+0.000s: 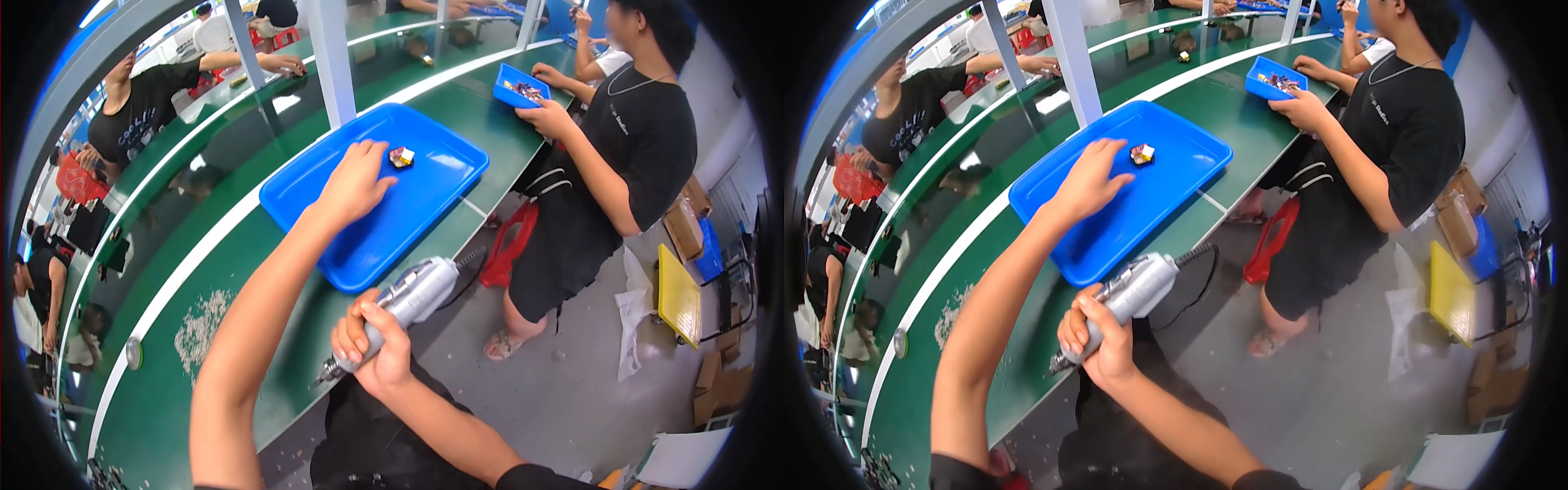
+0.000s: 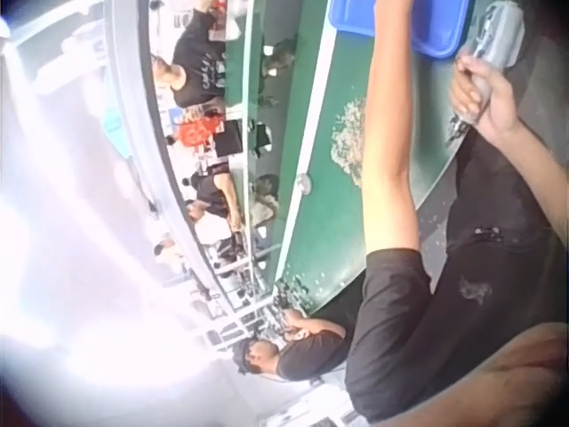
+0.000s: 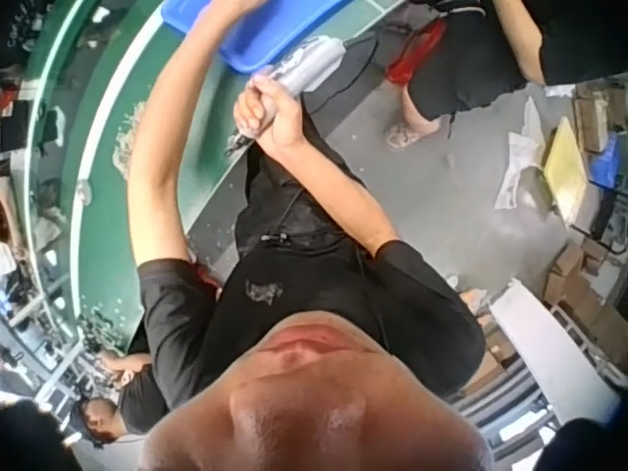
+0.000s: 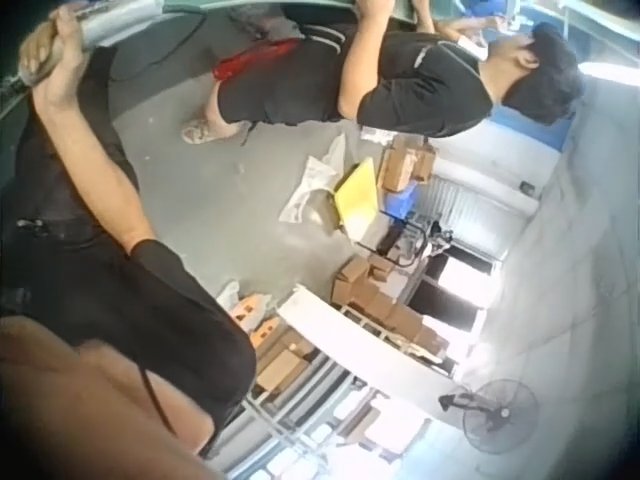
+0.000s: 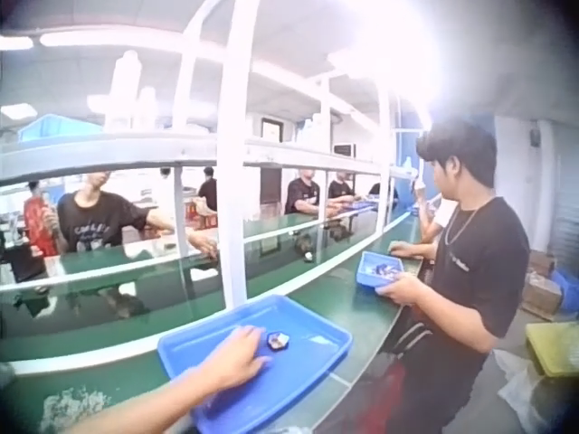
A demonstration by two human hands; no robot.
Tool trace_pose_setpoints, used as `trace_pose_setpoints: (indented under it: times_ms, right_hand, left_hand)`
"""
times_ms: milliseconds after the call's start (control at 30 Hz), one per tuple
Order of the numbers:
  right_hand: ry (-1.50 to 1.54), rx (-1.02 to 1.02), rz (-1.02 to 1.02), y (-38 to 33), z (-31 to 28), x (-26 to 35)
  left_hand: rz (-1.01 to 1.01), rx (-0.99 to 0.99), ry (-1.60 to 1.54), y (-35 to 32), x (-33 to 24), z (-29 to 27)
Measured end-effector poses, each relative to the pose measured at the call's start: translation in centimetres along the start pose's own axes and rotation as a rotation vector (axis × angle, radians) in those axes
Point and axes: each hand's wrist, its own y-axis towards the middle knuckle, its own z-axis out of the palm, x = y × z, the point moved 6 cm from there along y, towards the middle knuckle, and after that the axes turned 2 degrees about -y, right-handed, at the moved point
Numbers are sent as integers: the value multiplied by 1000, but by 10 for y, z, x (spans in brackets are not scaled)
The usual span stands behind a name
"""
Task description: The recorder uses an electric screwdriver to assemble small electronic modules at a workshop assembly line.
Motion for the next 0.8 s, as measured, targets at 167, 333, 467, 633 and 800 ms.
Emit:
trace_pose_setpoints:
  times_ms: [167,333,467,633,800]
  right_hand:
    - [0,-24,54,-3,-11,-4]
    - [17,47,47,-13,-8,-2]
    - [73,34,78,-11,-5,-8]
    - [81,51,10,4,-15,9]
    - [-18,138,25,-11,-10,15]
  left_hand:
    - [-13,15,25,30,10,47]
    - [72,114,187,39,2,42]
    - [62,100,27,-15,-10,-23]
    - [-143,181,-86,-128,-54,-99]
    - [-244,254,41,-236,-76,-109]
